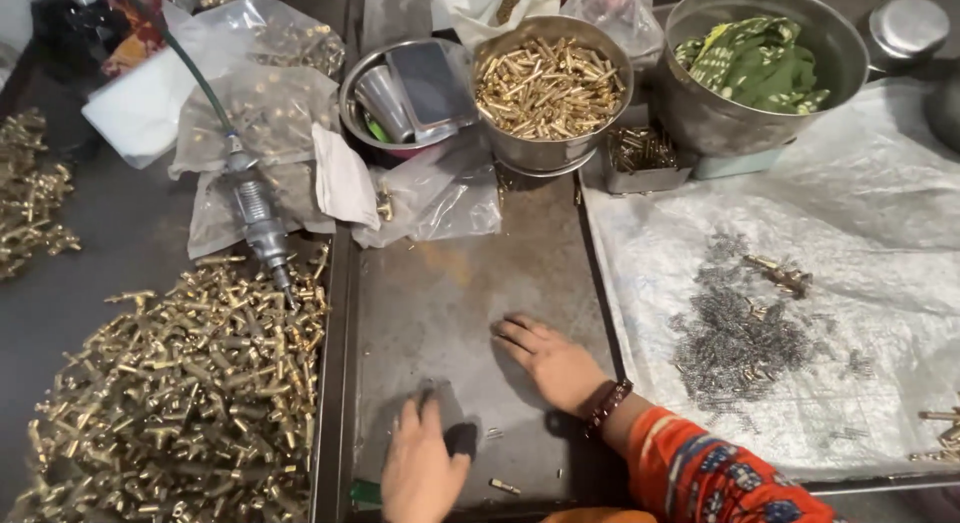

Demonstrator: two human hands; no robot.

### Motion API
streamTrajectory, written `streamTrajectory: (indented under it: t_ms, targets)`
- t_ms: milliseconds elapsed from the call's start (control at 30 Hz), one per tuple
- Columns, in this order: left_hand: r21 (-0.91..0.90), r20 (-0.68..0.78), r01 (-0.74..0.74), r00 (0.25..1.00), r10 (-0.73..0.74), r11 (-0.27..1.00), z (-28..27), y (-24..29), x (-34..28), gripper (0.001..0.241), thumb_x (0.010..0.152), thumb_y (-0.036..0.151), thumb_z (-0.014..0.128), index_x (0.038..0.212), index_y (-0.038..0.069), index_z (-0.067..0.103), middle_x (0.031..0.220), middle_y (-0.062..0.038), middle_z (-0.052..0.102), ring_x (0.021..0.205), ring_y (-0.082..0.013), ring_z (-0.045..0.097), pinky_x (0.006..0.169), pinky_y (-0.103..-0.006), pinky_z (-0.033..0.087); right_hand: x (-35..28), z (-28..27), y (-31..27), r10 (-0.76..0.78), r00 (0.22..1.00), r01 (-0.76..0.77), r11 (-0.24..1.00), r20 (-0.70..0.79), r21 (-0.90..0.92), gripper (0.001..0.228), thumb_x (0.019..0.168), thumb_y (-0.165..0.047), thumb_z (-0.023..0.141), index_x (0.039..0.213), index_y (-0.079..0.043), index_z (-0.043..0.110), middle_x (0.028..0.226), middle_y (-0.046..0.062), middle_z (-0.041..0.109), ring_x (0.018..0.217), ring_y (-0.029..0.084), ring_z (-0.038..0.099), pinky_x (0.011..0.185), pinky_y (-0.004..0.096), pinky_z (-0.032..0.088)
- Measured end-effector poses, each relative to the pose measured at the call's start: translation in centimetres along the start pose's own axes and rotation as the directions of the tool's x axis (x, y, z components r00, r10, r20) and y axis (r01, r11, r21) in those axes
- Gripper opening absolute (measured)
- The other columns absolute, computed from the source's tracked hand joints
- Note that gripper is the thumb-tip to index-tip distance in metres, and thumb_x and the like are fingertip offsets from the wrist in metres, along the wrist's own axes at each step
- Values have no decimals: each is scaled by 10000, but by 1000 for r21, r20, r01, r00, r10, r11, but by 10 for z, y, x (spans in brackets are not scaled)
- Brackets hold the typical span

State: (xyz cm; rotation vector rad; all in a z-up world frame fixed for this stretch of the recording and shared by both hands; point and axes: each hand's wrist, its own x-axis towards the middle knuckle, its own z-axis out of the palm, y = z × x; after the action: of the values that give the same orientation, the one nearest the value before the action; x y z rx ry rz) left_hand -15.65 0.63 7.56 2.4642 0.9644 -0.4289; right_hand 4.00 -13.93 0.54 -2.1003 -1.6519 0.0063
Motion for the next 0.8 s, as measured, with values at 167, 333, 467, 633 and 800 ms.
streamTrajectory:
  t_ms: [167, 333, 467, 633, 800]
  targets:
    - [63, -255, -395, 882, 397, 916, -9, -13, 32, 798, 628, 60, 785, 1389, 74, 547, 1516, -166, 441, 1392, -411, 397, 1091, -446, 386, -45, 0, 12, -18, 997, 8, 992, -78, -127, 539, 804, -80, 555, 1337, -57, 631, 1449, 105, 544, 1352, 307, 480, 1085, 384, 460]
    - [149, -261, -366, 882, 394, 919, 56, -50, 63, 629, 646, 15, 726, 1263, 106, 644, 1429, -110, 538, 1350, -343, 468, 1100, -419, 430, -54, -23, -7, 131, 986, -139, 988, -107, -68, 401, 800, -75, 585, 1181, -73, 709, 1320, 48, 629, 1209, 250, 581, 865, 328, 562]
    - [212, -271, -162, 938, 217, 964, 77, -54, 65, 445, 740, 57, 699, 1175, 140, 659, 1341, -59, 588, 1335, -291, 537, 1079, -409, 497, -51, -21, -10, 153, 984, -162, 981, -93, -104, 278, 784, -81, 611, 1041, -61, 714, 1174, 58, 649, 1095, 263, 602, 762, 338, 564]
    - [233, -110, -39, 992, 66, 972, 35, -45, 57, 570, 735, 208, 792, 1275, 155, 618, 1378, -80, 560, 1342, -287, 526, 1108, -412, 479, -57, -41, -3, 233, 963, -241, 969, -138, -46, 213, 785, -56, 618, 981, -63, 700, 1121, 60, 651, 1054, 272, 624, 812, 360, 568]
    - [403, -124, -101, 979, 163, 910, 166, -290, 183, 1040, 513, 555, 981, 1319, 31, 586, 1323, -282, 559, 1228, -435, 549, 1029, -526, 446, -94, -109, 29, 406, 835, -426, 904, -371, 32, 212, 790, -35, 685, 979, -124, 720, 1201, 22, 701, 1074, 248, 667, 856, 372, 574]
